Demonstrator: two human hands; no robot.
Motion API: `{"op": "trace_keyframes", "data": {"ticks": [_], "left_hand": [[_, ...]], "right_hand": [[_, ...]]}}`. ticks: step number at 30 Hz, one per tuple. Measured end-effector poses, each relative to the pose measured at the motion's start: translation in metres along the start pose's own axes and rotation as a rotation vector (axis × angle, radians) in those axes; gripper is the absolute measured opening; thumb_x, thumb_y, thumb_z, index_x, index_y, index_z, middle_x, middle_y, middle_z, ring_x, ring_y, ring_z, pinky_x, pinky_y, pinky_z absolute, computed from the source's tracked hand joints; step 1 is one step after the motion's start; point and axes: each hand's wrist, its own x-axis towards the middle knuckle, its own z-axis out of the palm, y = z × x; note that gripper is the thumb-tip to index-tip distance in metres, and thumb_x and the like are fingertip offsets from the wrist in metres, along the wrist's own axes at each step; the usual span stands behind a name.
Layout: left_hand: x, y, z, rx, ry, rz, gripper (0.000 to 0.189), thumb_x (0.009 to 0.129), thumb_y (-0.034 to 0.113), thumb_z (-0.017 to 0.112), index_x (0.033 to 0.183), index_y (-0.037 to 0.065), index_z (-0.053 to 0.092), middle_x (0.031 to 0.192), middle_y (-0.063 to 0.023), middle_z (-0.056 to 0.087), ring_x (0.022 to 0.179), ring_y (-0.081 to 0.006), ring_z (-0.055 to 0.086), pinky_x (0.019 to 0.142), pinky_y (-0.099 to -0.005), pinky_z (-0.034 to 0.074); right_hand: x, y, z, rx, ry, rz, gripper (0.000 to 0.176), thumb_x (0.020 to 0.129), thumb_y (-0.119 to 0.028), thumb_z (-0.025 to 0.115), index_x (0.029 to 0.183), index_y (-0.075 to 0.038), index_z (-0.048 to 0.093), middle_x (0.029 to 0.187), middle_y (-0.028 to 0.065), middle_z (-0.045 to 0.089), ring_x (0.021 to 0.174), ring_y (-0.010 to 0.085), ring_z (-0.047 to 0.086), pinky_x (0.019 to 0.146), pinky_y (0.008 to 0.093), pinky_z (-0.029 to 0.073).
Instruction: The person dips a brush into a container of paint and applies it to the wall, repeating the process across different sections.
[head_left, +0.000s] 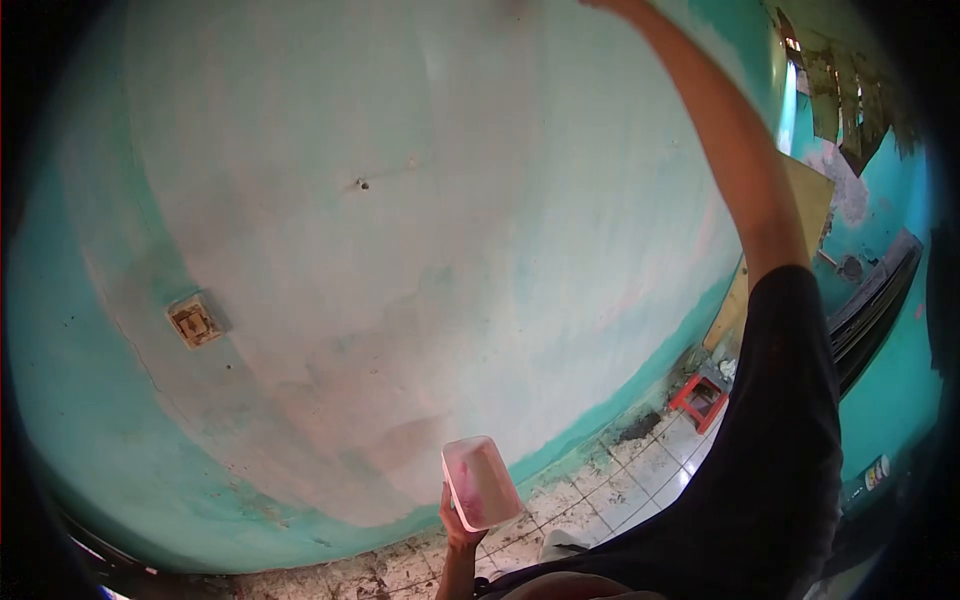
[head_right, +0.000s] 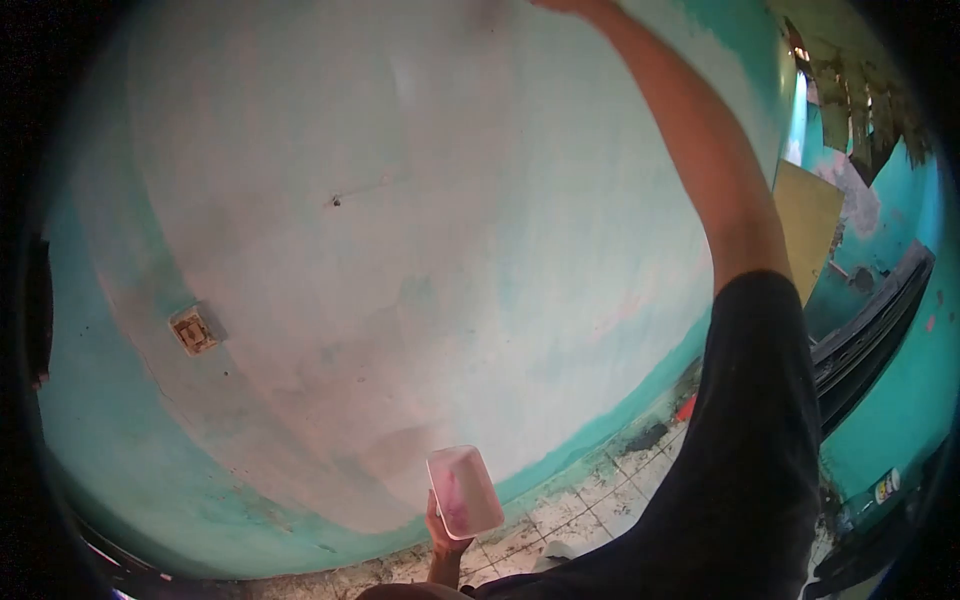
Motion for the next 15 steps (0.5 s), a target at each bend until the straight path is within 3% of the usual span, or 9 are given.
{"op": "trace_keyframes", "data": {"ticks": [2,3,4,5,7,10,11,13,15], "left_hand": [[-0.008,-0.001,-0.015,-0.025,-0.038,-0.007,0.059,0.102,0.05,0.041,0.149,0.014,0.042,0.144,-0.0075,0.051,0.128,-0.0303,0.052,0.106,-0.0532,0.043],[-0.014,-0.004,-0.007,-0.043,-0.032,0.005,0.06,0.102,0.051,0.04,0.15,0.015,0.041,0.146,-0.0075,0.05,0.129,-0.0303,0.051,0.107,-0.0537,0.042],[-0.022,-0.006,-0.001,-0.061,-0.021,0.015,0.061,0.102,0.051,0.04,0.151,0.015,0.039,0.148,-0.0074,0.048,0.13,-0.0304,0.05,0.108,-0.0542,0.041],[-0.03,-0.007,0.002,-0.061,-0.017,0.01,0.061,0.102,0.051,0.04,0.151,0.015,0.039,0.148,-0.0074,0.048,0.13,-0.0304,0.05,0.108,-0.0542,0.041],[-0.032,-0.006,0.012,0.086,-0.027,0.045,0.062,0.102,0.052,0.039,0.152,0.015,0.036,0.15,-0.0077,0.045,0.133,-0.0309,0.048,0.109,-0.0554,0.04],[-0.034,-0.005,0.019,0.042,-0.054,0.0,0.062,0.102,0.052,0.039,0.152,0.016,0.037,0.149,-0.0082,0.046,0.133,-0.0315,0.048,0.109,-0.0565,0.039],[-0.033,-0.005,0.019,0.046,-0.062,0.007,0.062,0.102,0.052,0.039,0.152,0.016,0.037,0.149,-0.0082,0.046,0.133,-0.0315,0.048,0.109,-0.0565,0.039],[-0.031,-0.009,0.017,0.151,-0.071,0.032,0.062,0.102,0.053,0.039,0.152,0.016,0.037,0.149,-0.0083,0.046,0.133,-0.0327,0.048,0.109,-0.0575,0.039],[-0.027,-0.016,0.006,0.06,-0.071,-0.006,0.062,0.102,0.053,0.039,0.151,0.016,0.038,0.147,-0.0083,0.047,0.131,-0.0327,0.049,0.108,-0.0576,0.04]], "right_hand": [[-0.076,-0.006,0.045,-0.06,-0.089,-0.05,0.02,0.082,-0.02,0.061,0.087,-0.002,0.067,0.083,0.0203,0.069,0.082,0.0367,0.068,0.075,0.0472,0.054],[-0.141,-0.062,0.009,0.026,-0.053,0.016,0.022,0.082,-0.019,0.06,0.095,-0.001,0.064,0.084,0.0231,0.068,0.083,0.0438,0.065,0.076,0.0513,0.054],[-0.186,-0.085,-0.002,0.185,-0.299,0.095,0.022,0.084,-0.018,0.059,0.099,-0.003,0.063,0.087,0.0242,0.068,0.082,0.0466,0.064,0.077,0.054,0.054],[-0.242,-0.107,0.001,0.17,-0.334,0.186,0.019,0.088,-0.015,0.06,0.103,-0.004,0.064,0.07,0.0198,0.064,0.064,0.0407,0.062,0.072,0.0495,0.05],[-0.331,-0.144,-0.018,0.159,-0.518,0.249,0.013,0.086,-0.012,0.061,0.095,-0.004,0.066,0.071,0.0242,0.064,0.072,0.0413,0.064,0.07,0.0505,0.05],[-0.37,-0.155,-0.048,0.313,-1.031,0.322,0.018,0.084,-0.013,0.062,0.096,-0.004,0.072,0.076,0.0184,0.07,0.074,0.0346,0.068,0.072,0.0441,0.054],[-0.364,-0.15,-0.044,0.315,-1.02,0.318,0.018,0.084,-0.013,0.062,0.096,-0.004,0.072,0.076,0.0184,0.07,0.074,0.0346,0.068,0.072,0.0441,0.054],[-0.333,-0.138,-0.04,0.555,-1.325,0.226,0.017,0.083,-0.015,0.068,0.095,-0.005,0.075,0.077,0.0151,0.072,0.072,0.0287,0.07,0.072,0.0402,0.055],[-0.284,-0.122,-0.029,0.498,-0.915,0.079,0.014,0.081,-0.018,0.075,0.088,-0.006,0.076,0.075,0.0148,0.071,0.07,0.0242,0.069,0.072,0.0366,0.055]]}}
